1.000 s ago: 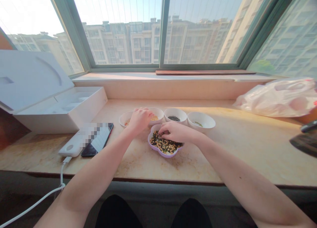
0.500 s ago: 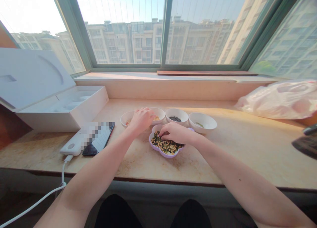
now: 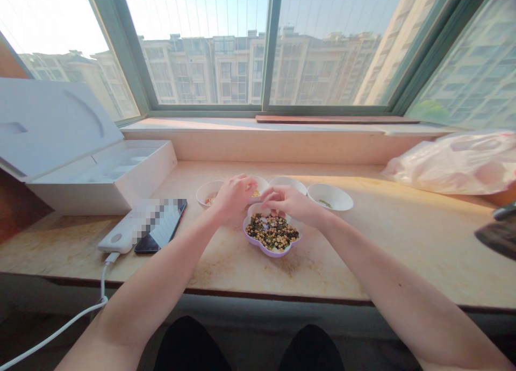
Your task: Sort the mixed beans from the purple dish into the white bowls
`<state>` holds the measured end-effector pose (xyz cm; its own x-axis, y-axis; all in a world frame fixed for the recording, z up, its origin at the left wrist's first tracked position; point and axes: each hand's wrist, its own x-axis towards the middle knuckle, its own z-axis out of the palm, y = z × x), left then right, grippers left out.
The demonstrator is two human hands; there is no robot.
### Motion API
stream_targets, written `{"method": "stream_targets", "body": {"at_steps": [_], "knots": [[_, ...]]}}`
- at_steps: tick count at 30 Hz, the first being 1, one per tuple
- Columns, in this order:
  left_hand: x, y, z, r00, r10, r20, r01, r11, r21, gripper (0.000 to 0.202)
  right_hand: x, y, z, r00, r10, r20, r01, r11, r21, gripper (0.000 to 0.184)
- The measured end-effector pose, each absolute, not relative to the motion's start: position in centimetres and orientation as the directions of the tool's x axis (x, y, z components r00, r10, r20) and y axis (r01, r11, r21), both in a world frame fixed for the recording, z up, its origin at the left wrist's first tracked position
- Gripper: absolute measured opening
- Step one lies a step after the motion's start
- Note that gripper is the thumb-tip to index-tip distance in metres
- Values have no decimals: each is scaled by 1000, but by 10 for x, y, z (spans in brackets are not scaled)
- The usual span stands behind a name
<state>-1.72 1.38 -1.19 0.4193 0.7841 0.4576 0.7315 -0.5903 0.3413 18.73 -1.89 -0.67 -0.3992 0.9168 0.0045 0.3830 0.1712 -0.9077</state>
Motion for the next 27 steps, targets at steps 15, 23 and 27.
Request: {"method": "stream_targets", "body": {"at_steps": [15, 23, 27], "knots": [[-4, 0, -12, 463, 729, 504, 517, -685, 514, 13, 185, -18, 1, -253, 959, -129, 5, -132, -991, 30], [-14, 8, -10, 433, 765, 476, 721, -611, 327, 25, 187, -20, -8, -387, 917, 93, 701, 358, -616, 27], [-18, 15, -9, 428, 789, 441, 817, -547, 185, 30, 186, -25, -10, -594, 803, 56, 757, 581, -299, 28]]}}
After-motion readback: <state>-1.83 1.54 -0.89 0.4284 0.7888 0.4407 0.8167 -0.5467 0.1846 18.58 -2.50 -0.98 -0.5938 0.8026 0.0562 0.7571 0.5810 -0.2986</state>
